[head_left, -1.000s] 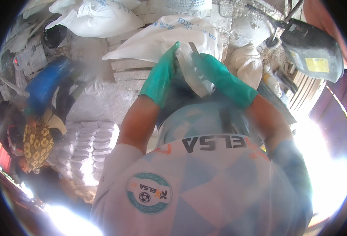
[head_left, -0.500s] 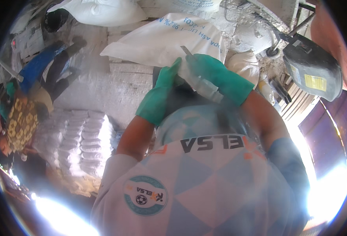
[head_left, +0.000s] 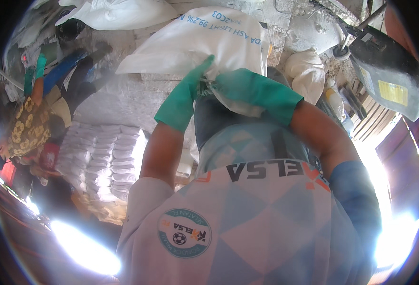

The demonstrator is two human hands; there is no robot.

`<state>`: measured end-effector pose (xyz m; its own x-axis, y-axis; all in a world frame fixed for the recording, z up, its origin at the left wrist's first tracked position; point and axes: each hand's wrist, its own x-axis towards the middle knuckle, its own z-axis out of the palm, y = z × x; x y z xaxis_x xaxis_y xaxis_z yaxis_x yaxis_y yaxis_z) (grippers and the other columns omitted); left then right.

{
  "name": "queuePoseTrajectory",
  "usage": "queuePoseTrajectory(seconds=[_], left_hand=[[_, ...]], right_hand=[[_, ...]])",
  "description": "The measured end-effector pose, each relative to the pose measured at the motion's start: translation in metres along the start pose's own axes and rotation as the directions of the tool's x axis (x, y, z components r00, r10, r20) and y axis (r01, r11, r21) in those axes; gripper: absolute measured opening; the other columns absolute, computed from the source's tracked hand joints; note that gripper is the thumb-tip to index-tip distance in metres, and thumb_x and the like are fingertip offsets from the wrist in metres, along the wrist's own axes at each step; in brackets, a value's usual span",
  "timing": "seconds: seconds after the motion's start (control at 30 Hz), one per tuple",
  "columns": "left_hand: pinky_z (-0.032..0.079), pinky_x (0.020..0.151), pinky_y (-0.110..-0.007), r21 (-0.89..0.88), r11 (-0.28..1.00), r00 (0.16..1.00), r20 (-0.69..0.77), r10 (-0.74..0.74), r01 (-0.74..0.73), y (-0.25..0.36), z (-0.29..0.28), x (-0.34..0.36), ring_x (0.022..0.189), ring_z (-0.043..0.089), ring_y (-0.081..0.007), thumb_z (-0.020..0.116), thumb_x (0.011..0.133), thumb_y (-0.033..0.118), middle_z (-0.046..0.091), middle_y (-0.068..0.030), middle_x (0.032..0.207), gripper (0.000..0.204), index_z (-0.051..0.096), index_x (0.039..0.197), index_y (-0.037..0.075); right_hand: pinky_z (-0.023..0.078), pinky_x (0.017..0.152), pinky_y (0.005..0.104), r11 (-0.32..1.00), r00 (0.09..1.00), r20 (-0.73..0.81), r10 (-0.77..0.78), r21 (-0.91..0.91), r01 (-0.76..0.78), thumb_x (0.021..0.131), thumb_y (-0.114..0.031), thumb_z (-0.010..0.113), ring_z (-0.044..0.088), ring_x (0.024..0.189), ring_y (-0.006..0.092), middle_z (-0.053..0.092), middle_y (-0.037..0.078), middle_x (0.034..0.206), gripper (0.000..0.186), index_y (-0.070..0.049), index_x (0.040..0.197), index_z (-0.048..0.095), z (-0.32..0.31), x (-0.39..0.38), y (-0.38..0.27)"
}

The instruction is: The person uses a knife to cut open large white sacks labeled 'SODA ASH LIGHT' in a warehouse setting. They repeatedly slice the tops of the sacks to open them, handling the bags with green gloves while standing among stacks of similar materials.

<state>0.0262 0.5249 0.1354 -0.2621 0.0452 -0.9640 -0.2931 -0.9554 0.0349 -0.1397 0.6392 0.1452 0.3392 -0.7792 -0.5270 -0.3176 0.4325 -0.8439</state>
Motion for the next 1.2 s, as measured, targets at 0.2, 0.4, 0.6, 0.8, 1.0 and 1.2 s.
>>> queuePoseTrajectory(seconds=[0.2,0.4,0.6,0.8,1.0,1.2], left_hand=[[0.047,0.048,-0.027,0.043,0.987,0.987,-0.005,0.158,-0.158,-0.026,-0.009,-0.008,0.054,0.059,-0.0151,0.068,0.095,0.042,0.066,-0.0041,0.075,0.036,0.066,0.102,0.007],[0.048,0.058,-0.028,0.119,0.958,0.956,-0.110,0.273,-0.261,-0.055,-0.002,-0.016,0.065,0.060,-0.0136,0.068,0.096,0.041,0.065,-0.0029,0.087,0.041,0.062,0.115,0.005],[0.050,0.067,-0.027,0.184,0.962,0.961,-0.153,0.229,-0.200,-0.055,-0.002,-0.022,0.080,0.064,-0.0125,0.068,0.095,0.045,0.066,-0.0052,0.101,0.050,0.061,0.122,0.004],[0.044,0.051,-0.028,0.275,0.925,0.924,-0.204,0.322,-0.262,-0.060,0.003,-0.024,0.055,0.059,-0.0154,0.067,0.091,0.058,0.064,-0.0070,0.067,0.056,0.068,0.096,0.002],[0.040,0.044,-0.027,0.441,0.882,0.927,-0.233,0.294,-0.169,-0.054,0.006,-0.030,0.048,0.055,-0.0155,0.065,0.091,0.061,0.060,-0.0066,0.058,0.058,0.067,0.092,0.002],[0.041,0.044,-0.027,0.454,0.877,0.927,-0.237,0.290,-0.159,-0.057,0.003,-0.028,0.046,0.054,-0.0157,0.066,0.090,0.061,0.059,-0.0072,0.057,0.060,0.067,0.092,0.001]], right_hand=[[0.056,0.075,0.0381,0.956,0.969,-0.192,-0.153,-0.277,0.096,0.101,-0.030,0.051,0.069,0.088,0.0300,0.070,0.017,0.098,0.030,-0.008,0.117,0.065,-0.012,-0.017,0.011],[0.052,0.086,0.0406,0.958,0.960,-0.041,0.276,0.088,-0.272,0.103,-0.043,0.045,0.068,0.098,0.0328,0.071,0.017,0.105,0.044,-0.009,0.121,0.066,-0.032,-0.015,-0.013],[0.049,0.092,0.0413,0.940,0.932,0.124,0.340,-0.020,-0.340,0.103,-0.052,0.039,0.067,0.100,0.0331,0.071,0.015,0.110,0.054,-0.008,0.118,0.068,-0.031,-0.007,-0.012],[0.050,0.083,0.0368,0.940,0.929,0.167,0.331,0.031,-0.341,0.102,-0.052,0.040,0.065,0.086,0.0244,0.070,0.009,0.095,0.052,-0.010,0.115,0.069,-0.022,-0.011,0.002],[0.050,0.080,0.0370,0.937,0.926,0.183,0.332,0.047,-0.345,0.103,-0.053,0.040,0.064,0.084,0.0239,0.068,0.009,0.092,0.053,-0.009,0.113,0.068,-0.027,-0.017,-0.006],[0.050,0.082,0.0373,0.929,0.913,0.194,0.358,0.022,-0.369,0.104,-0.054,0.038,0.066,0.087,0.0240,0.069,0.010,0.095,0.055,-0.009,0.115,0.068,-0.027,-0.021,-0.016]])
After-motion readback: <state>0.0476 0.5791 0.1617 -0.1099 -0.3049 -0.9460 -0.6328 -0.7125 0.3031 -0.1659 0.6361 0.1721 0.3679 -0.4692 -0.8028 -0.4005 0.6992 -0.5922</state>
